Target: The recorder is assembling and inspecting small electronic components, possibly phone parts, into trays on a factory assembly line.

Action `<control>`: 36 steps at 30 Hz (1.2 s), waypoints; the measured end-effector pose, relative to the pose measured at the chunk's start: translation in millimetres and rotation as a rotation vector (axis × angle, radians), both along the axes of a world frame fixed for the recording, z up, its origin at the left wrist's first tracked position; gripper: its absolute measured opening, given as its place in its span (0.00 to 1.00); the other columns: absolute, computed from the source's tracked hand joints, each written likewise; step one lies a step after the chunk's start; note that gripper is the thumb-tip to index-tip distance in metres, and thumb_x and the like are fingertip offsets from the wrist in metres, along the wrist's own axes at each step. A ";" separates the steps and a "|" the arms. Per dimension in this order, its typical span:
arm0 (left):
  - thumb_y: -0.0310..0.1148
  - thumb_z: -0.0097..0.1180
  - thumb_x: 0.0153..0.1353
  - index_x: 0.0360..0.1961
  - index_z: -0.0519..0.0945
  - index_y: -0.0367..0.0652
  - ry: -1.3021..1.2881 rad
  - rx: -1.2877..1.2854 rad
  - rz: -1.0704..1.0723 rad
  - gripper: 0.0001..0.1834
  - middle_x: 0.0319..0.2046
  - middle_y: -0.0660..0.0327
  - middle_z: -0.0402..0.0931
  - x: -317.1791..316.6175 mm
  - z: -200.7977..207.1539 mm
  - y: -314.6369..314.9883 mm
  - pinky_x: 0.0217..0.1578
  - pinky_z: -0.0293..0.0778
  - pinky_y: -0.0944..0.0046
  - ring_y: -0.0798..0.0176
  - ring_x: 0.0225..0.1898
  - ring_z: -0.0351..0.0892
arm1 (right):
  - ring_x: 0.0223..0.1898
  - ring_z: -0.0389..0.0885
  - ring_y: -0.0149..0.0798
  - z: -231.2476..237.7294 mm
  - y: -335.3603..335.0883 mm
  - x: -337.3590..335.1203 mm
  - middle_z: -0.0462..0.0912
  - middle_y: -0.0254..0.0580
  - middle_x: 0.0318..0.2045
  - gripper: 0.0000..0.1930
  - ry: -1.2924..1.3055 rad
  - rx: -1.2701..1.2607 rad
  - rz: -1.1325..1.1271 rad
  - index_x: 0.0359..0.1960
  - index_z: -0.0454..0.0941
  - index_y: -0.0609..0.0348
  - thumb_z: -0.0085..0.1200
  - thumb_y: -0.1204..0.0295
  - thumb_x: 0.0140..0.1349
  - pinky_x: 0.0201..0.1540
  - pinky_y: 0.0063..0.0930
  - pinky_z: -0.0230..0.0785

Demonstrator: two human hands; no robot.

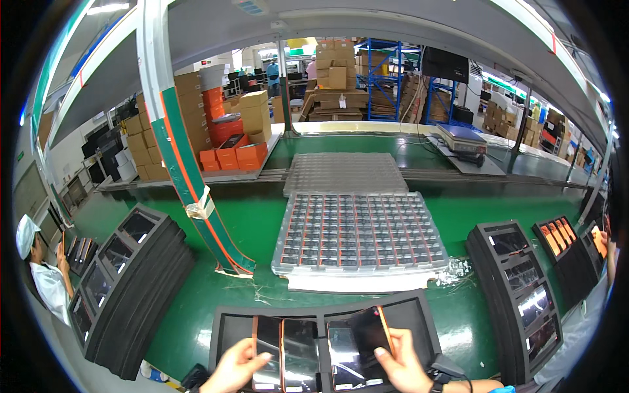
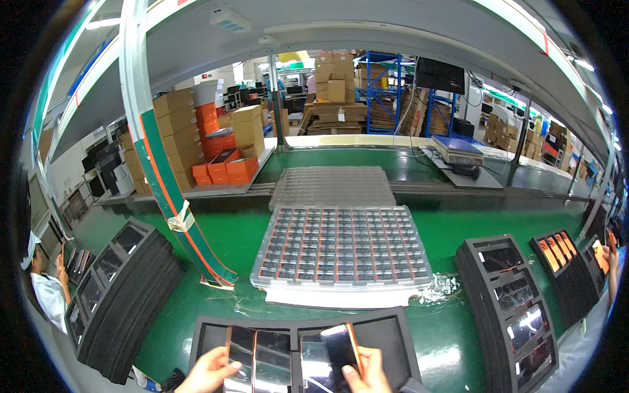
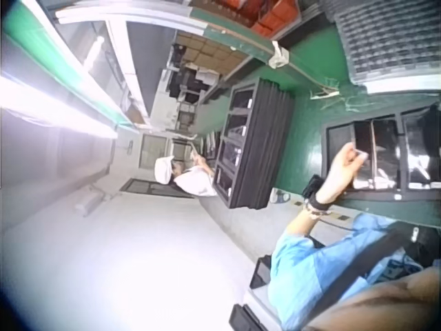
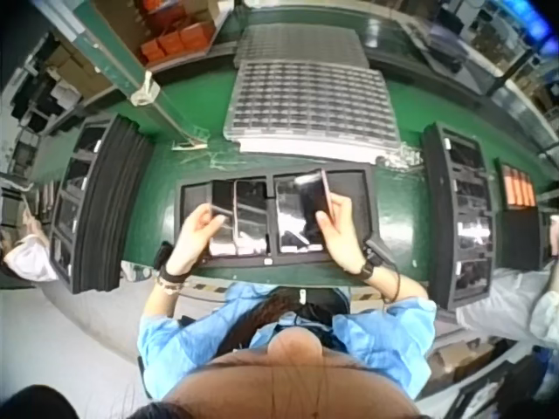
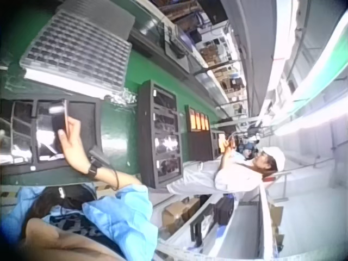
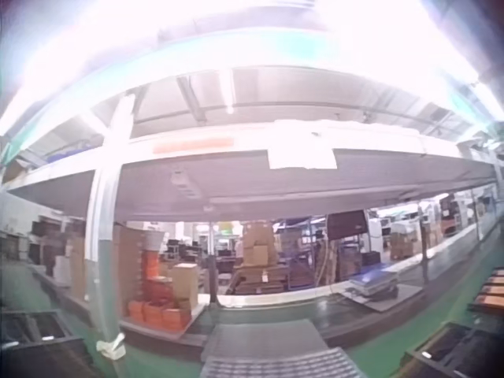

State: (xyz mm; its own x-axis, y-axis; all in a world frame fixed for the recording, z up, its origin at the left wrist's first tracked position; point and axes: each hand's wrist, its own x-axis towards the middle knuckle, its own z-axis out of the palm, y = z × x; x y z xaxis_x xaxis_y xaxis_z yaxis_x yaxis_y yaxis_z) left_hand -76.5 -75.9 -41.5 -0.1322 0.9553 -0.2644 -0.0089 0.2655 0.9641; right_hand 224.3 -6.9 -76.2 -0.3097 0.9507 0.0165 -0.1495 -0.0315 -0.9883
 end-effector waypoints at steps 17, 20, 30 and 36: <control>0.34 0.59 0.63 0.58 0.74 0.36 1.468 0.163 0.002 0.23 0.57 0.42 0.71 -47.2 37.5 -28.8 0.61 0.65 0.50 0.40 0.60 0.66 | 0.71 0.56 0.46 17.6 28.1 93.6 0.54 0.48 0.70 0.38 -0.514 0.105 0.032 0.73 0.48 0.58 0.55 0.75 0.66 0.66 0.38 0.63; 0.44 0.50 0.70 0.51 0.76 0.32 1.267 -0.118 -0.060 0.22 0.46 0.37 0.79 -76.6 34.4 -42.0 0.50 0.73 0.48 0.35 0.49 0.77 | 0.68 0.62 0.48 20.4 34.2 130.8 0.57 0.56 0.70 0.38 -0.879 0.329 -0.088 0.72 0.51 0.63 0.58 0.64 0.66 0.62 0.38 0.68; 0.34 0.61 0.66 0.62 0.70 0.31 0.224 -0.278 0.132 0.27 0.38 0.66 0.76 -52.7 25.5 -42.9 0.39 0.69 0.71 0.73 0.37 0.72 | 0.47 0.76 0.29 11.8 10.5 147.9 0.76 0.39 0.52 0.36 -0.154 -0.602 0.002 0.66 0.63 0.65 0.61 0.56 0.64 0.47 0.23 0.71; 0.28 0.56 0.65 0.62 0.71 0.35 -0.403 0.156 0.144 0.24 0.47 0.59 0.80 -7.9 49.6 6.1 0.51 0.72 0.62 0.62 0.49 0.76 | 0.46 0.80 0.33 24.0 -77.1 192.4 0.79 0.39 0.47 0.26 0.139 -0.380 -0.517 0.59 0.71 0.66 0.58 0.70 0.59 0.47 0.27 0.72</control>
